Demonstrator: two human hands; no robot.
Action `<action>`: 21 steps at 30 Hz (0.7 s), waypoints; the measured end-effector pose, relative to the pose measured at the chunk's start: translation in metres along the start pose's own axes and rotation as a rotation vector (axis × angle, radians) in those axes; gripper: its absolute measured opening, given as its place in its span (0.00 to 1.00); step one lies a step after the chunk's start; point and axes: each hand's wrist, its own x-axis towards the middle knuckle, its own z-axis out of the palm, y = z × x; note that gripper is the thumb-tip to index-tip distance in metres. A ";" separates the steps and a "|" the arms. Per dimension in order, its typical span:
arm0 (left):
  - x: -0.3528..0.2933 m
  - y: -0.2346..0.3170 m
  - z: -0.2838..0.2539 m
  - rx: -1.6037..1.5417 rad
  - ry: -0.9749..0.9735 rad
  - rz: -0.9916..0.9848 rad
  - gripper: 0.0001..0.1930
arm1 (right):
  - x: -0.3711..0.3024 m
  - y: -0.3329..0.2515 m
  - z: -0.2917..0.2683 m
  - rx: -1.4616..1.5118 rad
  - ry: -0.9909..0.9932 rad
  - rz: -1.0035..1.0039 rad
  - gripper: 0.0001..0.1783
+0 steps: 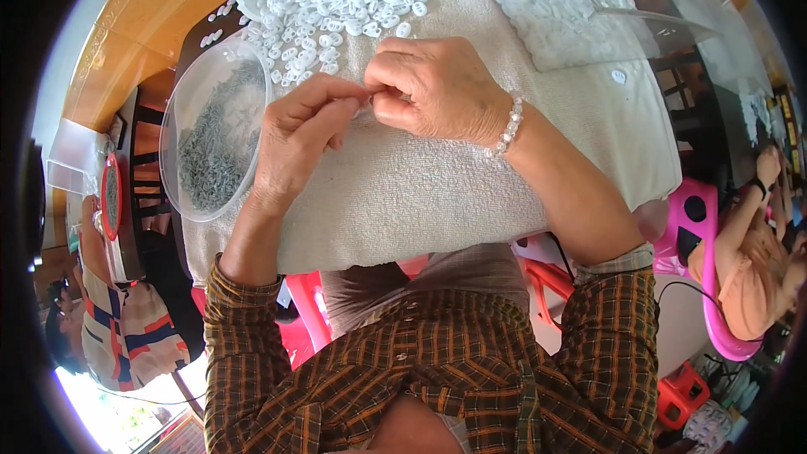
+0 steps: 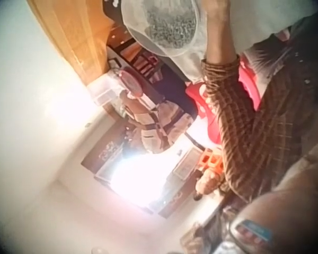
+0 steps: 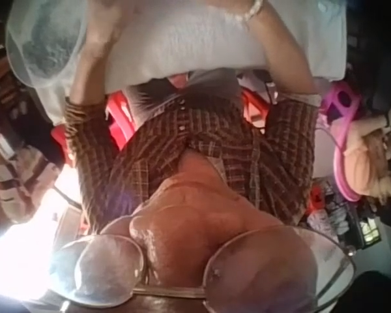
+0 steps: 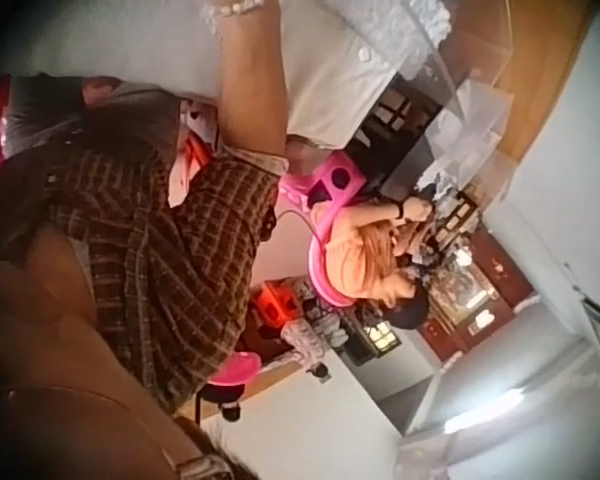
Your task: Manually assembling small white plastic components by joining two parts together.
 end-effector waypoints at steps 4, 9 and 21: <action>-0.001 0.016 0.000 -0.351 -0.108 -0.288 0.07 | 0.002 0.000 -0.001 -0.044 0.030 -0.071 0.07; -0.002 0.008 -0.001 -0.386 -0.122 -0.300 0.06 | 0.003 -0.005 -0.001 -0.051 0.071 -0.125 0.08; -0.001 0.006 0.000 -0.572 -0.101 -0.334 0.05 | 0.003 -0.008 -0.006 0.060 0.045 -0.024 0.06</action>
